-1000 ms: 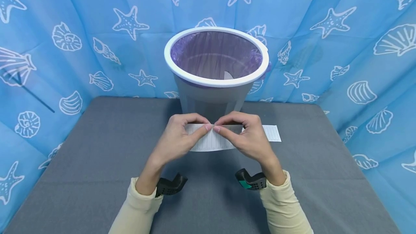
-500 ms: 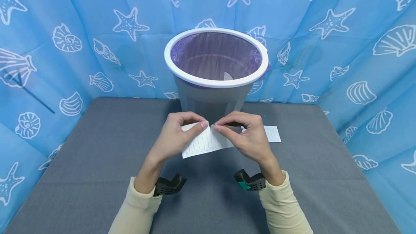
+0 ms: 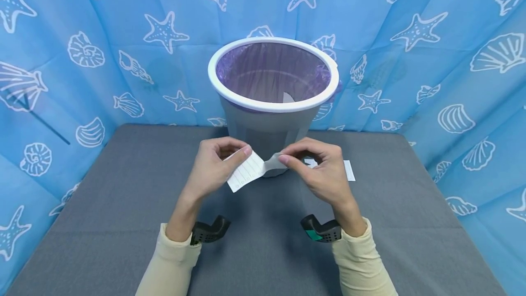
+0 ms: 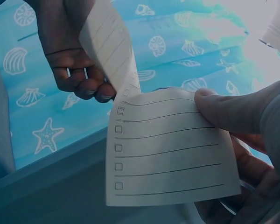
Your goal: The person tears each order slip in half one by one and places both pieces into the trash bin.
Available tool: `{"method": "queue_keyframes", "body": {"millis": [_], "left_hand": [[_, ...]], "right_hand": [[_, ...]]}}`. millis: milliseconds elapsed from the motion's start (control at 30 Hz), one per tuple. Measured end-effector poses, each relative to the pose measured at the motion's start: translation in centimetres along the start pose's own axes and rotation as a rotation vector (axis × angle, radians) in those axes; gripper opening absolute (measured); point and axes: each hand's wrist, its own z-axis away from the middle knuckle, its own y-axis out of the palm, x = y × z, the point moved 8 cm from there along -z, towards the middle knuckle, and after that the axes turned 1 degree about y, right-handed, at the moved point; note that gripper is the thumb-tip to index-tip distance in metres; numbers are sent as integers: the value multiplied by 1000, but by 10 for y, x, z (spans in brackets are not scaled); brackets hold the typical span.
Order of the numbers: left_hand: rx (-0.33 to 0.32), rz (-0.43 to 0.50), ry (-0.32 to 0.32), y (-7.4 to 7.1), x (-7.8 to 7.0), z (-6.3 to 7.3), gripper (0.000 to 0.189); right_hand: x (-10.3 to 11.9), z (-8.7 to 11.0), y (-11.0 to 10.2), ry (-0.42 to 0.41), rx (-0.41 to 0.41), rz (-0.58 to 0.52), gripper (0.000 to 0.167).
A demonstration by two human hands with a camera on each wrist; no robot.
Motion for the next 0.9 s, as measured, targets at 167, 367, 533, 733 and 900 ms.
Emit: {"method": "queue_keyframes", "body": {"millis": [167,367,533,733,900], "left_hand": [[-34,-24,-3,-9,3,-1,17],[-73,-53,-6,-17,7,-2,17],[-113,-63,-27,-22,10,-2,17],[-179,-36,-49,-29,11,-1,18],[-173,7,-26,-30,3,1,18]], "right_hand": [[5,1,-4,-13,-19,0,11],[11,2,-7,-54,-37,-6,15],[15,2,-10,-82,-58,3,20],[17,4,-21,-86,-124,2,16],[17,2,-27,-94,-143,-40,9]]}}
